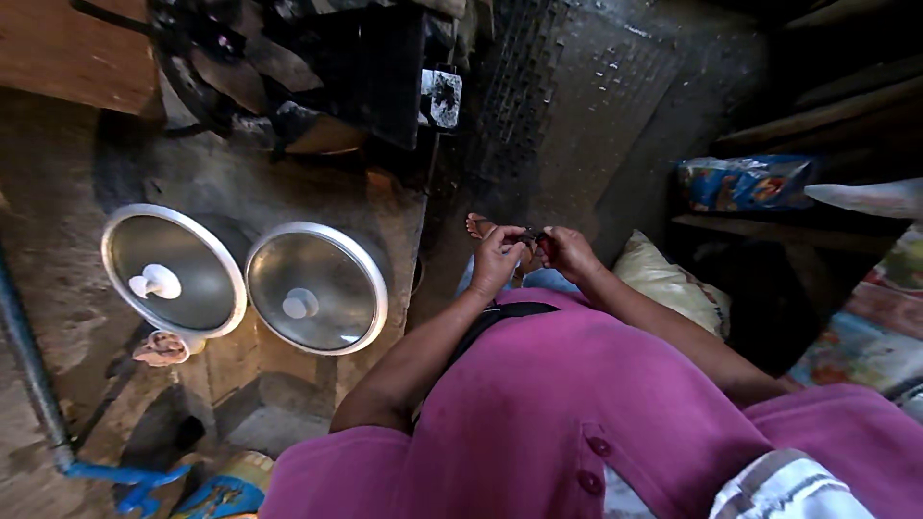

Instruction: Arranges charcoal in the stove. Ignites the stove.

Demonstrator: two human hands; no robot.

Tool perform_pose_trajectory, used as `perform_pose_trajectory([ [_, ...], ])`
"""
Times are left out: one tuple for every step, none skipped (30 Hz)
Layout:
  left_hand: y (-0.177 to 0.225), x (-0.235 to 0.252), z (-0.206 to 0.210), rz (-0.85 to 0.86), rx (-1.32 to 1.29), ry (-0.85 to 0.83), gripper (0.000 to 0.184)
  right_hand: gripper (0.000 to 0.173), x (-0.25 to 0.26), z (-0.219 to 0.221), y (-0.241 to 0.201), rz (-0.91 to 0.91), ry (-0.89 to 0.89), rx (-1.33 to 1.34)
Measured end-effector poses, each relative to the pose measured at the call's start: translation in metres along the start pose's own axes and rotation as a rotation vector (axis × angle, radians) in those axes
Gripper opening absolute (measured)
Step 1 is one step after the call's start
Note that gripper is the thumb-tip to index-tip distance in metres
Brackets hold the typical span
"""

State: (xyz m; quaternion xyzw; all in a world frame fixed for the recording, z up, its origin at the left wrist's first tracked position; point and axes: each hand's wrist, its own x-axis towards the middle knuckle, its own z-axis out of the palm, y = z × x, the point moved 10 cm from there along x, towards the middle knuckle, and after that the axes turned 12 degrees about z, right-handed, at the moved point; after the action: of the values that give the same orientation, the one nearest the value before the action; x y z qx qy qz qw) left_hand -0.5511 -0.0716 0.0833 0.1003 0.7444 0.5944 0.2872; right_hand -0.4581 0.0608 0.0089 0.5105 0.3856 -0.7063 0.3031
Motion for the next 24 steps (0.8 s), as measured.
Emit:
perform_pose_trajectory([
  [-0.0001,0.0002,0.0,0.003,-0.006,0.005,0.025,0.032,-0.0006,0.0001,-0.001,0.006,0.002,0.002],
  [0.0,0.0001,0.0,0.006,-0.013,0.01,0.025,0.032,-0.0026,0.001,-0.0019,0.017,0.001,0.004],
  [0.0003,0.0002,0.0002,0.006,-0.018,0.011,0.026,0.032,-0.0036,0.0014,-0.0024,0.021,0.001,0.006],
  [0.0006,0.0004,0.0008,0.002,-0.021,0.009,0.026,0.031,-0.0041,0.0011,-0.0028,0.024,0.001,0.005],
  [0.0003,0.001,0.0017,0.001,-0.025,0.009,0.026,0.031,-0.0046,0.0002,-0.0035,0.027,0.005,-0.002],
  [-0.0002,0.0018,0.0024,0.005,-0.029,0.01,0.026,0.031,-0.0047,-0.0008,-0.0042,0.033,0.012,-0.012],
  [-0.0004,0.0026,0.0025,0.011,-0.03,0.015,0.025,0.032,-0.0047,-0.0013,-0.0046,0.037,0.016,-0.023],
  [-0.0006,0.0028,0.0023,0.01,-0.029,0.019,0.025,0.032,-0.0052,-0.001,-0.0047,0.042,0.016,-0.029],
  [-0.0005,0.0028,0.0023,0.006,-0.027,0.023,0.025,0.033,-0.0059,-0.0003,-0.005,0.042,0.011,-0.031],
  [-0.0007,0.003,0.0026,-0.001,-0.029,0.024,0.025,0.033,-0.0058,-0.0001,-0.0049,0.041,0.003,-0.028],
  [-0.0008,0.003,0.0029,-0.004,-0.033,0.028,0.025,0.033,-0.0053,-0.0001,-0.0047,0.042,-0.006,-0.027],
  [-0.0006,0.0031,0.0032,-0.006,-0.04,0.033,0.025,0.034,-0.0051,0.0002,-0.0042,0.047,-0.015,-0.03],
  [0.0,0.003,0.0035,-0.008,-0.048,0.036,0.025,0.035,-0.0046,0.0009,-0.0032,0.059,-0.024,-0.033],
  [0.0009,0.0026,0.0039,-0.01,-0.055,0.037,0.026,0.038,-0.0039,0.0018,-0.0016,0.077,-0.028,-0.036],
  [0.0019,0.0025,0.0045,-0.011,-0.06,0.037,0.026,0.04,-0.0035,0.0026,-0.0003,0.093,-0.034,-0.036],
  [0.0027,0.0024,0.0052,-0.01,-0.062,0.036,0.026,0.04,-0.0033,0.0031,0.0007,0.102,-0.041,-0.034],
  [0.0031,0.0022,0.0061,-0.006,-0.063,0.034,0.025,0.04,-0.0034,0.0031,0.0013,0.104,-0.047,-0.029],
  [0.0034,0.0021,0.0068,0.0,-0.065,0.033,0.025,0.038,-0.0035,0.0031,0.0014,0.095,-0.052,-0.024],
  [0.0036,0.0022,0.0074,0.006,-0.065,0.032,0.025,0.036,-0.0032,0.0026,0.001,0.079,-0.056,-0.014],
  [0.0042,0.0021,0.0079,0.011,-0.065,0.03,0.026,0.034,-0.0025,0.0016,0.0001,0.054,-0.056,0.0],
  [0.0049,0.0017,0.0083,0.016,-0.063,0.029,0.026,0.032,-0.0022,0.0003,-0.0005,0.036,-0.051,0.018],
  [0.0058,0.0013,0.0085,0.018,-0.059,0.027,0.025,0.031,-0.0022,-0.0008,-0.001,0.028,-0.044,0.032],
  [0.0064,0.0008,0.0089,0.016,-0.055,0.025,0.025,0.03,-0.0023,-0.002,-0.0012,0.025,-0.038,0.039],
  [0.0071,0.0005,0.0095,0.01,-0.051,0.022,0.025,0.03,-0.0025,-0.0027,-0.0012,0.024,-0.036,0.038],
])
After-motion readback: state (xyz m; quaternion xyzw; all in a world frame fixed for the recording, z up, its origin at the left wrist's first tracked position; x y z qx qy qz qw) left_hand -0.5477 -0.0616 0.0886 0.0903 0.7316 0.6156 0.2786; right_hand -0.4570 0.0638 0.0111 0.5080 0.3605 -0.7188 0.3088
